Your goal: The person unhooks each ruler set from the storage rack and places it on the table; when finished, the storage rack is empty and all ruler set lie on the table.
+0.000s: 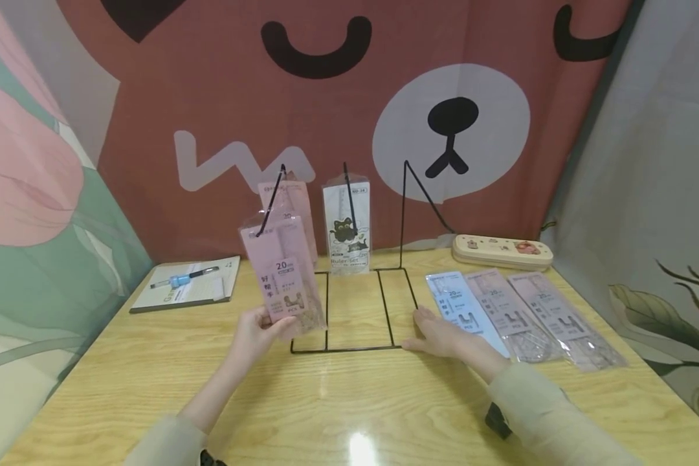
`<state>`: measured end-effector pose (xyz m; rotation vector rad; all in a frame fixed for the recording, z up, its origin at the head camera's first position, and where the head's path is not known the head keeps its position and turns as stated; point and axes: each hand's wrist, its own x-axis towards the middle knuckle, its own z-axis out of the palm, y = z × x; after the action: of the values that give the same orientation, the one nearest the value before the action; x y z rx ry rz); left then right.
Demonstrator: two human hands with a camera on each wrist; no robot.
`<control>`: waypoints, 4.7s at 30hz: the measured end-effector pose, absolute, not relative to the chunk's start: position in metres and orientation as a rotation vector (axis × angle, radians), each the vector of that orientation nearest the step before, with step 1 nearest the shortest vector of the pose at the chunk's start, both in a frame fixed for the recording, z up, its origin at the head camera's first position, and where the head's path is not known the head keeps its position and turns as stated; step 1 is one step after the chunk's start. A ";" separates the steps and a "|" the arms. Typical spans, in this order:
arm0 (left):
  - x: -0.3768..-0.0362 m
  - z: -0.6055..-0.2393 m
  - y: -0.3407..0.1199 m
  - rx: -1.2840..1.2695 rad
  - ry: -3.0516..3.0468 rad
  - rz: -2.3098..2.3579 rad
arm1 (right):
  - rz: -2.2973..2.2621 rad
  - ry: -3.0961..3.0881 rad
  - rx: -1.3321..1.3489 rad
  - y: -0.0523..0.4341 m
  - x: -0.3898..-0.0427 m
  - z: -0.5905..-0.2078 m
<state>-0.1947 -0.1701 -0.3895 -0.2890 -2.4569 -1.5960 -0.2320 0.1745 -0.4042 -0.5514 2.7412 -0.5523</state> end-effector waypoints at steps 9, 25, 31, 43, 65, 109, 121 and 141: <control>-0.158 -0.398 -0.180 -0.422 -2.339 -1.474 | -0.555 2.734 -0.554 0.176 -0.232 -0.405; -0.131 -0.387 -0.236 -0.206 -2.190 -1.584 | -0.544 2.750 -0.561 0.176 -0.233 -0.405; -0.139 -0.384 -0.258 0.062 -2.316 -1.445 | -0.543 2.747 -0.549 0.176 -0.233 -0.405; -0.169 -0.388 -0.263 0.276 -2.998 -1.271 | -0.547 2.738 -0.538 0.175 -0.232 -0.404; -0.175 -0.360 -0.255 0.058 -2.986 -0.805 | -0.555 2.743 -0.532 0.174 -0.232 -0.404; -0.300 -0.362 -0.164 0.079 -2.533 -1.668 | -0.545 2.737 -0.543 0.173 -0.234 -0.404; -0.280 -0.375 -0.179 -0.068 -2.570 -1.533 | -0.555 2.744 -0.538 0.173 -0.231 -0.402; -0.170 -0.388 -0.203 -0.592 -2.390 -1.597 | -0.570 2.724 -0.542 0.173 -0.231 -0.403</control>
<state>-0.1697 -0.2030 -0.3880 -0.5916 -2.3903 -1.5966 -0.2315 0.1732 -0.4027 -0.5418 2.7244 -0.5700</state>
